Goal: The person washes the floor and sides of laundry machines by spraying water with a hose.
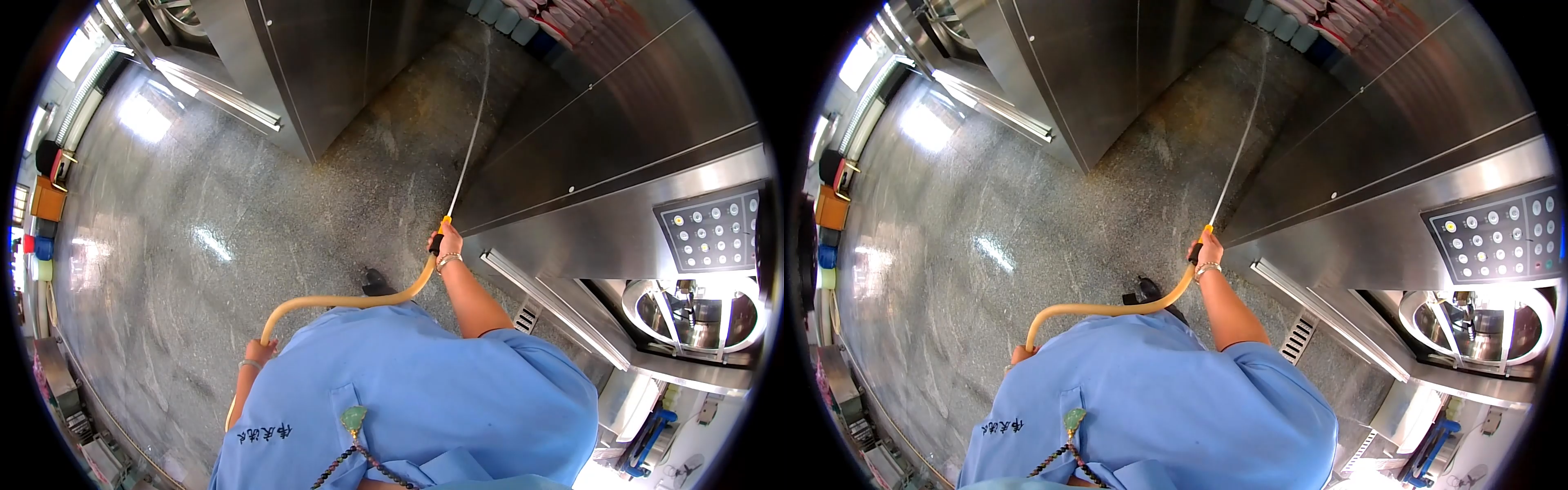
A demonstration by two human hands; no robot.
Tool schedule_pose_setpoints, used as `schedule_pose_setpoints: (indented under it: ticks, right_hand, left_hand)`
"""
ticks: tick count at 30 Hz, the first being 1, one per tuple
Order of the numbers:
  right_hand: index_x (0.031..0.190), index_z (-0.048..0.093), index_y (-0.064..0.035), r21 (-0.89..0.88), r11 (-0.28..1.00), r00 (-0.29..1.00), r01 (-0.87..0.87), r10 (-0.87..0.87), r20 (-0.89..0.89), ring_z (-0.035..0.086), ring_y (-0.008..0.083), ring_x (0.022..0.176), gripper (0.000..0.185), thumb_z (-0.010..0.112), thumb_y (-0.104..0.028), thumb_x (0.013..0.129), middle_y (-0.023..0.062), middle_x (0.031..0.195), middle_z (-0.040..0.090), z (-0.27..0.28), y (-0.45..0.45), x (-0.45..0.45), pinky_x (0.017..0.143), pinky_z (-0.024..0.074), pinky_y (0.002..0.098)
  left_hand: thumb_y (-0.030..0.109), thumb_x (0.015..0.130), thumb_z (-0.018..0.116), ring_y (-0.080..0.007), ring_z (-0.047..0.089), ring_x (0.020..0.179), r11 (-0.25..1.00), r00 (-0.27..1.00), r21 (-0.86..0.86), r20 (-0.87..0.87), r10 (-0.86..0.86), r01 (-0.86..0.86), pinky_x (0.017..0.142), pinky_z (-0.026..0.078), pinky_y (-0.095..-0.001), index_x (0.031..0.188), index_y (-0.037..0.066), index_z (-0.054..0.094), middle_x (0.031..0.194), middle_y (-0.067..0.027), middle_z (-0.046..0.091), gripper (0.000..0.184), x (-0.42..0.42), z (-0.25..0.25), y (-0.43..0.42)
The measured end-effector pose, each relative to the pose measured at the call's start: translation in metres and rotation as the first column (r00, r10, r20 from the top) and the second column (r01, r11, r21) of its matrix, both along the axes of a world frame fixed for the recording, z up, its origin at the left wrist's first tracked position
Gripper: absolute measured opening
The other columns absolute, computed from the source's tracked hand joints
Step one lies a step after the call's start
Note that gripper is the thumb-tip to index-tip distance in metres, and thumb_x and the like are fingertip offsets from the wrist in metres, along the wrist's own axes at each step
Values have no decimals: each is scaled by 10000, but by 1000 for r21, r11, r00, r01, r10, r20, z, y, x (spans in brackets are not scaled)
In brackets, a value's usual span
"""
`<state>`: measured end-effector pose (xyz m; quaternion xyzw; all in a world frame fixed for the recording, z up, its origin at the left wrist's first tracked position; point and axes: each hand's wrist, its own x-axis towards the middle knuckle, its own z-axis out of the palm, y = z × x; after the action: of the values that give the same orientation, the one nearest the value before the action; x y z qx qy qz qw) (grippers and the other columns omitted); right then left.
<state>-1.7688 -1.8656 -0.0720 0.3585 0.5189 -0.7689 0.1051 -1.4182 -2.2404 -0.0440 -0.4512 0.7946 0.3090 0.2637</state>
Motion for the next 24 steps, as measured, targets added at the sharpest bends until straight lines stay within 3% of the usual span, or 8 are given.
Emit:
schedule_pose_setpoints:
  ticks: [16, 18, 19, 20, 21, 22, 23, 24]
  right_hand:
    - [804, 487, -49, 122, 990, 998, 64, -62, -21, 458, 172, 369, 233, 477, -276, 855, 58, 502, 464, -6, 1, 1, 324, 388, 321]
    - [770, 470, -45, 124, 987, 992, -101, 90, 91, 459, 190, 367, 255, 488, -288, 846, 78, 512, 466, -12, 4, 1, 326, 389, 332]
    - [741, 453, -38, 93, 968, 961, -235, 217, 175, 460, 203, 365, 274, 493, -288, 843, 97, 519, 467, -36, 11, -3, 326, 389, 342]
    - [740, 451, -25, 82, 919, 898, -387, 355, 260, 463, 212, 367, 269, 491, -269, 845, 107, 528, 469, -38, 8, -2, 328, 388, 350]
    - [744, 450, -11, 19, 876, 837, -482, 454, 305, 468, 216, 377, 280, 496, -268, 845, 112, 539, 473, -35, 4, -2, 331, 388, 358]
    - [775, 456, -1, -34, 807, 749, -590, 562, 351, 475, 210, 400, 293, 507, -282, 841, 116, 572, 484, -36, 0, -3, 345, 397, 352]
    - [799, 458, -6, -73, 742, 665, -666, 636, 392, 478, 206, 412, 287, 505, -285, 843, 116, 587, 488, -38, -5, -4, 353, 402, 348]
    - [822, 460, -10, -111, 677, 580, -728, 693, 428, 480, 201, 423, 283, 504, -288, 844, 116, 603, 493, -40, -11, -5, 361, 407, 345]
  left_hand:
    - [347, 733, 637, -169, 560, 527, 1000, 1000, 0, -12, 1, -1, 511, 429, -338, 651, 49, 639, 584, -94, 592, 309, 12, -13, -3]
    - [386, 727, 632, -203, 584, 568, 1000, 995, 7, 96, -24, 24, 539, 443, -354, 701, 50, 642, 633, -117, 609, 337, 19, -29, -9]
    - [428, 720, 622, -232, 592, 585, 990, 987, -2, 74, -140, 141, 544, 449, -359, 733, 50, 641, 660, -125, 615, 379, 33, -50, -17]
    - [461, 712, 614, -234, 594, 600, 998, 997, 47, 55, -46, 43, 553, 449, -358, 736, 49, 643, 670, -124, 617, 413, 39, -50, -13]
    - [458, 716, 607, -237, 597, 621, 997, 993, 25, 90, -77, 75, 565, 449, -361, 757, 47, 644, 677, -126, 618, 414, 35, -40, -7]
    - [446, 721, 602, -241, 599, 638, 997, 991, 50, 118, -70, 65, 589, 450, -358, 783, 42, 641, 690, -138, 617, 411, 50, -69, -8]
    - [422, 734, 591, -252, 603, 657, 999, 991, 8, 127, -40, 39, 600, 458, -351, 828, 44, 642, 694, -150, 614, 393, 30, -18, 12]
    - [410, 734, 590, -261, 604, 673, 999, 994, 42, 108, -2, -2, 614, 461, -353, 847, 51, 643, 705, -153, 615, 379, 30, -11, 21]
